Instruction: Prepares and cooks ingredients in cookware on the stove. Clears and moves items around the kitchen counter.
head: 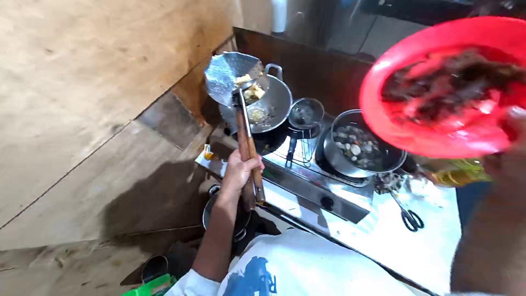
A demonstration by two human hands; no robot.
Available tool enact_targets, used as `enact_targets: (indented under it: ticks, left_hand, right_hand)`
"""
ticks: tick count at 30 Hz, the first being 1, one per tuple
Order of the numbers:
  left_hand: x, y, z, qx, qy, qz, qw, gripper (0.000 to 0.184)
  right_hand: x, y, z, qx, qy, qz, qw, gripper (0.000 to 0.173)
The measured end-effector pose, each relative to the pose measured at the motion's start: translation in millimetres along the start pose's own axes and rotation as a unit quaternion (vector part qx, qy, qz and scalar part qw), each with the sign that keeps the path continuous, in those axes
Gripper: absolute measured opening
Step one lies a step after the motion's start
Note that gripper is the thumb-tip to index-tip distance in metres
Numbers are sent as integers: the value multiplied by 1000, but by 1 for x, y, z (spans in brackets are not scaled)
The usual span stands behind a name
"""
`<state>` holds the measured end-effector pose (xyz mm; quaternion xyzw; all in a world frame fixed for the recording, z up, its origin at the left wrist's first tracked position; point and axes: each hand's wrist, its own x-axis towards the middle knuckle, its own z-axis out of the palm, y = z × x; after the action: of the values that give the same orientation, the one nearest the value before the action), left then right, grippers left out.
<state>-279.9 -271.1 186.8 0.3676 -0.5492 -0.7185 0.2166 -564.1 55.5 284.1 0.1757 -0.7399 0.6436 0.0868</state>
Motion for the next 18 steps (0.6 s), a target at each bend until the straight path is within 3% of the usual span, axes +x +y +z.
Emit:
enact_targets:
  ticks: [2,5,9,12,18]
  left_hand:
    - [4,-2,-4,-10,-9,-3,1000,26]
    - [10,-7,-12,-14,-15,-8,1000,26]
    - [19,-15,-23,-13,-28,0,1000,37]
    - [21,-16,-31,-16,-37,-11,999,40]
    - [25,-16,-38,-18,-40,-28,999,44]
  right_hand:
    - [4,-34,94,-49,-30,-22,998,19]
    - [17,-39,206,-213,-113,-77,968,35]
    - [9,-26,321,-420,-282,-110,856,31]
    - [11,-20,361,-455,-305,-131,826,27]
    - [17,-10,386,-485,-342,-174,786,27]
